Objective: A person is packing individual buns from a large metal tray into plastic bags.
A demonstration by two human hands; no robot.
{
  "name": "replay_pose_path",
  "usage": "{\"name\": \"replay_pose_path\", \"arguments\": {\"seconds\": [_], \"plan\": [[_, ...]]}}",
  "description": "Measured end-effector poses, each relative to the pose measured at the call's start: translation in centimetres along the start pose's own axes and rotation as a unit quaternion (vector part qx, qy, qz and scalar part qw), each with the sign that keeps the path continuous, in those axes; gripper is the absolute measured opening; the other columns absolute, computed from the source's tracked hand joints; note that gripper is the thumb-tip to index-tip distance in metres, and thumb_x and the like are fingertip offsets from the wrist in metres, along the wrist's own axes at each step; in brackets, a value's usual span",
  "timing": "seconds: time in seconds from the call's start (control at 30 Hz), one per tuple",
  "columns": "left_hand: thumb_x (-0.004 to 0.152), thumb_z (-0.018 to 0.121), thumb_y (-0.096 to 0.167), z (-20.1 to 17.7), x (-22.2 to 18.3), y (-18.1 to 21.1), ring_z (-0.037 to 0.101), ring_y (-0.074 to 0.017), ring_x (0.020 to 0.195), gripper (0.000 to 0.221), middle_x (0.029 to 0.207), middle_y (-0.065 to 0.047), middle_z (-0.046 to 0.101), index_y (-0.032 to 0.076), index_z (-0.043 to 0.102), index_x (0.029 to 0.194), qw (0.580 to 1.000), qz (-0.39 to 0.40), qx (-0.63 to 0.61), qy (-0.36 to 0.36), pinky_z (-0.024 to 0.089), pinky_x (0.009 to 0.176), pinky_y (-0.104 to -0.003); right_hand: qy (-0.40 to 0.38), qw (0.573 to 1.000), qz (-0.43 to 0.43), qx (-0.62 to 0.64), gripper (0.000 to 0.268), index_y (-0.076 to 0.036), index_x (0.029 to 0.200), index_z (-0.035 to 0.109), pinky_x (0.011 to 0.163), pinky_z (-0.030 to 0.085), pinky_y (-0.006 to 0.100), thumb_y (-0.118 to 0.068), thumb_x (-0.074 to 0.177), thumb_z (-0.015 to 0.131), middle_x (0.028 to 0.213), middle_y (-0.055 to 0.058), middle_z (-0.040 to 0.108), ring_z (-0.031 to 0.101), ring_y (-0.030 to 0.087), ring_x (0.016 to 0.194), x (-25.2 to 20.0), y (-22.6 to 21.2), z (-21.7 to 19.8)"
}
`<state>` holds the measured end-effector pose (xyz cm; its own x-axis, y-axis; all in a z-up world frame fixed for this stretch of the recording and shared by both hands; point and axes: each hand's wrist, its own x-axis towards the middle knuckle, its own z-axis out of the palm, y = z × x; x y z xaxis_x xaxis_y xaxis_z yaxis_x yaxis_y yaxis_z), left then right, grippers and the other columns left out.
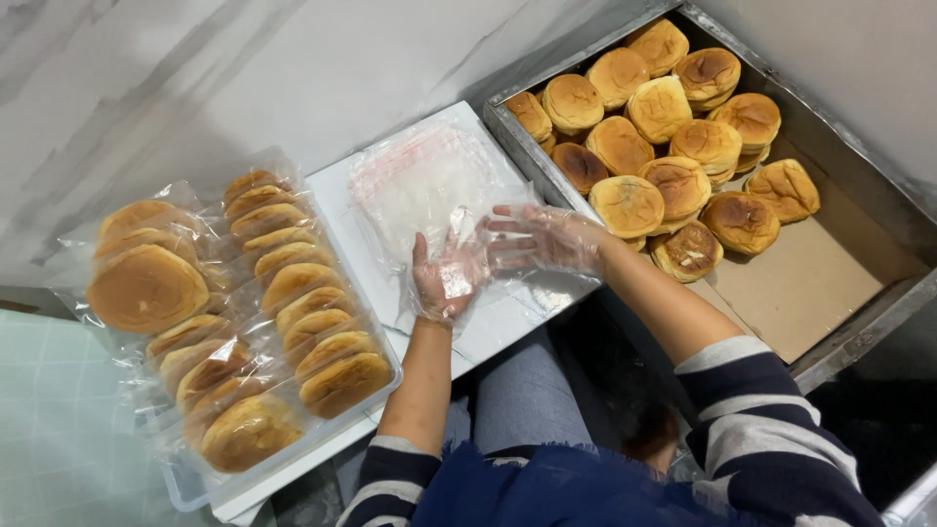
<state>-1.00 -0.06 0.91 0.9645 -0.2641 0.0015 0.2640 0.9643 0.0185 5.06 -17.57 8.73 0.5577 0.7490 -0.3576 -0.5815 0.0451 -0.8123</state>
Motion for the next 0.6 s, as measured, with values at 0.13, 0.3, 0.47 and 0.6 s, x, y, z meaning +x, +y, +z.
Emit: {"name": "replay_pose_path", "arguments": {"seconds": [0.13, 0.3, 0.47, 0.6], "plan": [[0.078, 0.047, 0.044, -2.5, 0.9, 0.5, 0.044, -0.0395, 0.108, 0.06, 0.13, -0.017, 0.035, 0.024, 0.031, 0.133, 0.999, -0.003, 0.02, -0.039, 0.04, 0.085, -0.057, 0.062, 0.997, 0.013, 0.033, 0.045, -0.007, 0.124, 0.043, 0.094, 0.038, 0.049, -0.022, 0.082, 0.048, 0.125, 0.015, 0.047, 0.046, 0.036, 0.111, -0.5, -0.5, 1.8], [0.086, 0.042, 0.027, -2.8, 1.1, 0.7, 0.045, -0.041, 0.106, 0.046, 0.125, -0.015, 0.04, 0.027, 0.035, 0.131, 0.998, 0.002, 0.003, -0.055, 0.043, 0.08, -0.057, 0.053, 0.995, 0.036, 0.078, 0.044, -0.013, 0.125, 0.043, 0.092, 0.037, 0.055, -0.027, 0.083, 0.044, 0.124, 0.016, 0.047, 0.047, 0.04, 0.107, -0.6, -0.7, 1.4], [0.088, 0.042, 0.026, -3.2, 1.1, 1.2, 0.044, -0.0391, 0.111, 0.044, 0.131, -0.01, 0.039, 0.03, 0.035, 0.131, 0.997, 0.023, 0.027, -0.061, 0.039, 0.086, -0.058, 0.028, 0.999, 0.034, 0.032, 0.052, -0.017, 0.129, 0.038, 0.087, 0.042, 0.05, -0.036, 0.081, 0.044, 0.125, 0.018, 0.044, 0.052, 0.038, 0.1, -0.5, -0.4, 0.4], [0.088, 0.041, 0.025, -3.1, 1.2, 1.1, 0.044, -0.0362, 0.112, 0.042, 0.131, -0.009, 0.04, 0.029, 0.035, 0.13, 0.996, 0.054, 0.052, -0.054, 0.039, 0.089, -0.055, 0.036, 0.998, 0.04, 0.026, 0.051, -0.018, 0.129, 0.037, 0.084, 0.045, 0.049, -0.036, 0.082, 0.045, 0.124, 0.018, 0.046, 0.054, 0.039, 0.097, -0.2, -0.3, 0.0]]}}
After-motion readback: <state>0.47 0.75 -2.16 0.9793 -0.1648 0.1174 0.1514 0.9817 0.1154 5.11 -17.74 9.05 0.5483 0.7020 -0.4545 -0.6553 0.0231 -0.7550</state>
